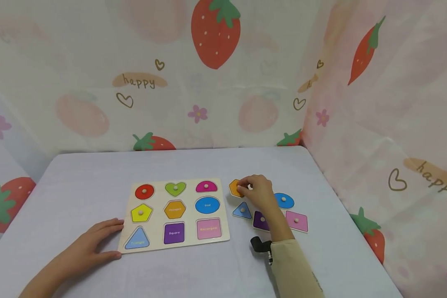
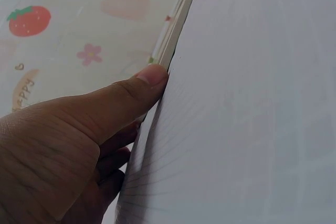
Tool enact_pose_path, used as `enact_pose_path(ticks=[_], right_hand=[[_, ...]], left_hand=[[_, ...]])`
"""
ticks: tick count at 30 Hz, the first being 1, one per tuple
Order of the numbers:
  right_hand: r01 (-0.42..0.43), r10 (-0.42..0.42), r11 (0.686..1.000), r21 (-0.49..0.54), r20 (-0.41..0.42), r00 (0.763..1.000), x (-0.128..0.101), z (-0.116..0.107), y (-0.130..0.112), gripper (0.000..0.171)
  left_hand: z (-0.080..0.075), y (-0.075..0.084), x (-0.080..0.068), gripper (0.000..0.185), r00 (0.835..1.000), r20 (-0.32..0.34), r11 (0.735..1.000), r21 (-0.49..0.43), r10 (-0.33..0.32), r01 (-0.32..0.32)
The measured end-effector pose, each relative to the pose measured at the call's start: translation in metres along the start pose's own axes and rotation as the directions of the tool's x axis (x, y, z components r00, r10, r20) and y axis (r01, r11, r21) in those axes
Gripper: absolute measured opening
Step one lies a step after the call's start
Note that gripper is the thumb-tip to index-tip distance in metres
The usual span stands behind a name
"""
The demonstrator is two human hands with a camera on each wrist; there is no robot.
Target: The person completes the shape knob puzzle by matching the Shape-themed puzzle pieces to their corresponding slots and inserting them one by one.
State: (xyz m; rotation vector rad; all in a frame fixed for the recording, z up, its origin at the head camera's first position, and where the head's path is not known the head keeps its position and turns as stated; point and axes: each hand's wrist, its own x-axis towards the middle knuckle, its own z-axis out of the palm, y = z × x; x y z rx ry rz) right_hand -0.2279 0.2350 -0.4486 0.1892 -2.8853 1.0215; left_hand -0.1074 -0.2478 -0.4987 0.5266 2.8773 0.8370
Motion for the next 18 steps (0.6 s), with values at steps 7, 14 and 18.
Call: enact_pose_path(ticks=[7,14,18], right_hand=[[0.048,-0.048,0.998,0.044,0.008,0.999,0.004,0.023,-0.041,0.016],[0.116,-0.117,0.992,0.050,0.023,0.993,0.008,0.045,-0.073,0.014],[0.145,-0.149,0.987,0.074,0.050,0.988,0.011,0.056,-0.089,0.014]], left_hand=[[0.002,-0.003,0.001,0.082,1.000,-0.003,1.000,0.003,-0.006,0.006],[0.002,-0.003,-0.001,0.081,1.000,-0.006,1.000,0.008,0.003,-0.003],[0.000,-0.004,-0.001,0.080,0.999,-0.027,0.999,0.009,0.040,-0.040]])
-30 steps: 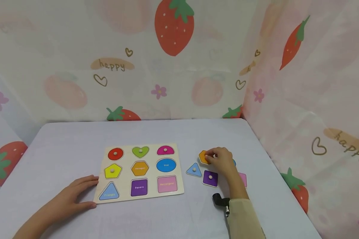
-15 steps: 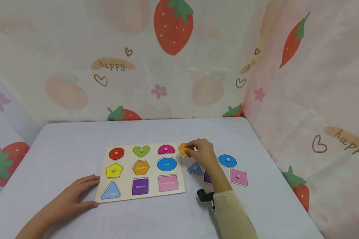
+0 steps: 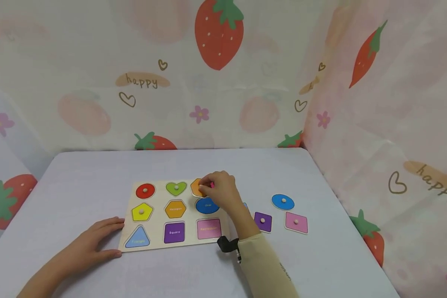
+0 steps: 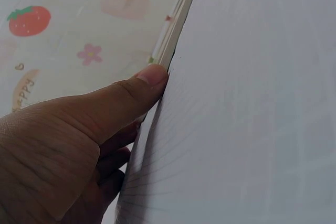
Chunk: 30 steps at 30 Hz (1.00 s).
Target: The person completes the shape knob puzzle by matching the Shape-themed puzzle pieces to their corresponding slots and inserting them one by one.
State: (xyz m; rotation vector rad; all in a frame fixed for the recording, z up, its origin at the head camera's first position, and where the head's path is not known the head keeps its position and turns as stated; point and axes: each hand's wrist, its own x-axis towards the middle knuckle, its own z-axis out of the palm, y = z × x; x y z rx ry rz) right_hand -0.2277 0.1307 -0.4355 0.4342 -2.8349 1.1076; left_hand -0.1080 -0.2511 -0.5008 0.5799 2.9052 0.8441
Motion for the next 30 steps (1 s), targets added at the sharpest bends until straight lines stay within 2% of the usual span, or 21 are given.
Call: enact_pose_path(ticks=[6,10,18,23,30], right_hand=[[0.057,-0.057,0.998,0.001,0.031,0.998,0.005,0.017,-0.014,0.013],[0.062,-0.061,0.998,-0.010,0.061,0.996,0.006,0.027,-0.023,0.013],[0.070,-0.063,0.996,-0.054,0.123,0.990,0.005,0.043,-0.031,0.009],[0.088,-0.081,0.995,-0.043,0.146,0.986,0.005,0.054,-0.031,0.007],[0.085,-0.066,0.991,-0.101,0.175,0.982,0.005,0.071,-0.028,0.010]], left_hand=[[0.000,-0.003,-0.002,0.078,0.999,-0.023,0.999,-0.003,0.037,-0.037],[0.000,-0.003,-0.002,0.078,0.998,-0.027,0.999,-0.018,0.049,-0.049],[-0.002,0.001,-0.001,0.078,1.000,-0.001,1.000,0.000,0.021,-0.021],[-0.003,0.001,-0.001,0.078,1.000,-0.013,1.000,0.015,0.020,-0.020],[-0.001,-0.001,-0.001,0.079,1.000,-0.013,1.000,0.026,0.015,-0.014]])
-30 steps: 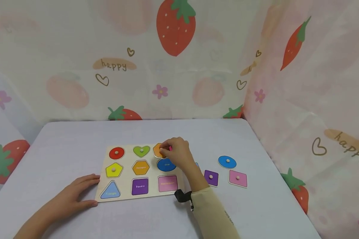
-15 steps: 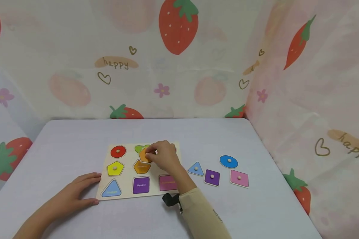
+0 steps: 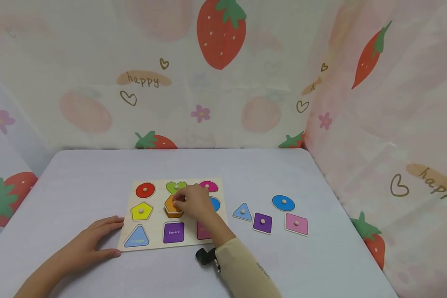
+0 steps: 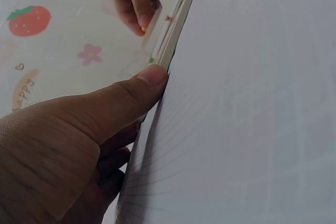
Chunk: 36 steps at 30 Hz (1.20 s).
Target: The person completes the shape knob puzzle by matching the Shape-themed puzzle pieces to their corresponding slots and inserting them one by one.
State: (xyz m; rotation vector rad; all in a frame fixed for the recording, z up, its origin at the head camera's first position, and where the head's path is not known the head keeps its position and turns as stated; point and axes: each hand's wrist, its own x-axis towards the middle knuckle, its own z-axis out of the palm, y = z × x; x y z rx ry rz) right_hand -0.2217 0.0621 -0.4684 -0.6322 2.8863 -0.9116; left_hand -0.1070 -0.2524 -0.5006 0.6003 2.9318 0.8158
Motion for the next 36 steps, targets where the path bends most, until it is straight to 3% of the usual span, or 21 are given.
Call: enact_pose_path(ticks=[11,19,28,36], right_hand=[[-0.037,0.037,0.999,0.006,0.001,0.999,0.003,0.006,0.002,0.010],[-0.062,0.063,0.998,-0.023,0.017,0.998,0.006,0.008,0.002,0.010],[-0.035,0.034,0.997,-0.066,-0.022,0.999,0.006,0.014,0.001,0.009],[-0.081,0.083,0.993,-0.081,0.023,0.996,-0.005,0.017,-0.005,0.012]], left_hand=[[-0.002,-0.002,0.006,0.079,0.999,-0.019,0.999,-0.004,0.033,-0.033],[-0.007,0.002,0.011,0.080,1.000,0.005,1.000,-0.011,0.009,-0.009],[-0.009,0.001,0.009,0.079,1.000,-0.009,1.000,-0.011,0.013,-0.013],[0.000,0.001,0.000,0.080,1.000,-0.009,1.000,-0.012,0.011,-0.011]])
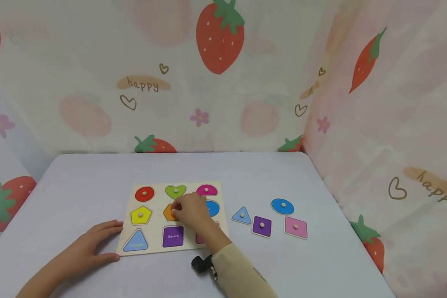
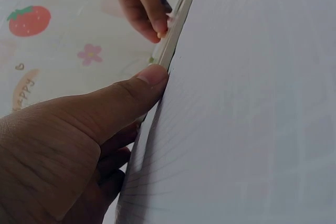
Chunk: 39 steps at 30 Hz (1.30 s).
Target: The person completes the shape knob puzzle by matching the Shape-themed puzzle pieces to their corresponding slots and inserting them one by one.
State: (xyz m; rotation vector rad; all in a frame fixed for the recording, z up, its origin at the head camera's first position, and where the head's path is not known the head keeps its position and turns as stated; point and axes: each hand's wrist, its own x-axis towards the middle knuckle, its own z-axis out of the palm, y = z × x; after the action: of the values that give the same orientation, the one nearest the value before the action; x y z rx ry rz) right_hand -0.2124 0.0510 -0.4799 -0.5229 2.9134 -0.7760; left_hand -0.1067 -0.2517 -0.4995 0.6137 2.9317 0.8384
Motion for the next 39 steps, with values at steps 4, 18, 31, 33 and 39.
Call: enact_pose_path(ticks=[4,18,31,33,39], right_hand=[[0.011,-0.011,1.000,-0.029,0.011,1.000,-0.004,-0.008,-0.003,0.015],[0.235,-0.241,0.971,-0.054,-0.168,0.956,-0.037,-0.078,0.035,0.021],[0.251,-0.266,0.964,-0.087,-0.346,0.900,-0.074,-0.135,0.109,0.026],[0.247,-0.258,0.966,-0.077,-0.361,0.896,-0.078,-0.141,0.118,0.027],[0.212,-0.213,0.976,-0.045,-0.395,0.894,-0.087,-0.151,0.145,0.027]], left_hand=[[0.002,0.000,-0.002,0.078,1.000,-0.022,1.000,-0.006,0.015,-0.015],[0.002,0.002,-0.001,0.081,0.999,0.021,0.999,0.003,-0.037,0.037],[0.002,0.002,0.001,0.081,0.999,0.028,1.000,0.004,-0.031,0.031],[0.002,0.002,0.002,0.080,0.999,0.027,1.000,0.004,-0.024,0.024],[0.002,0.000,0.002,0.081,1.000,0.026,1.000,0.004,-0.015,0.015]])
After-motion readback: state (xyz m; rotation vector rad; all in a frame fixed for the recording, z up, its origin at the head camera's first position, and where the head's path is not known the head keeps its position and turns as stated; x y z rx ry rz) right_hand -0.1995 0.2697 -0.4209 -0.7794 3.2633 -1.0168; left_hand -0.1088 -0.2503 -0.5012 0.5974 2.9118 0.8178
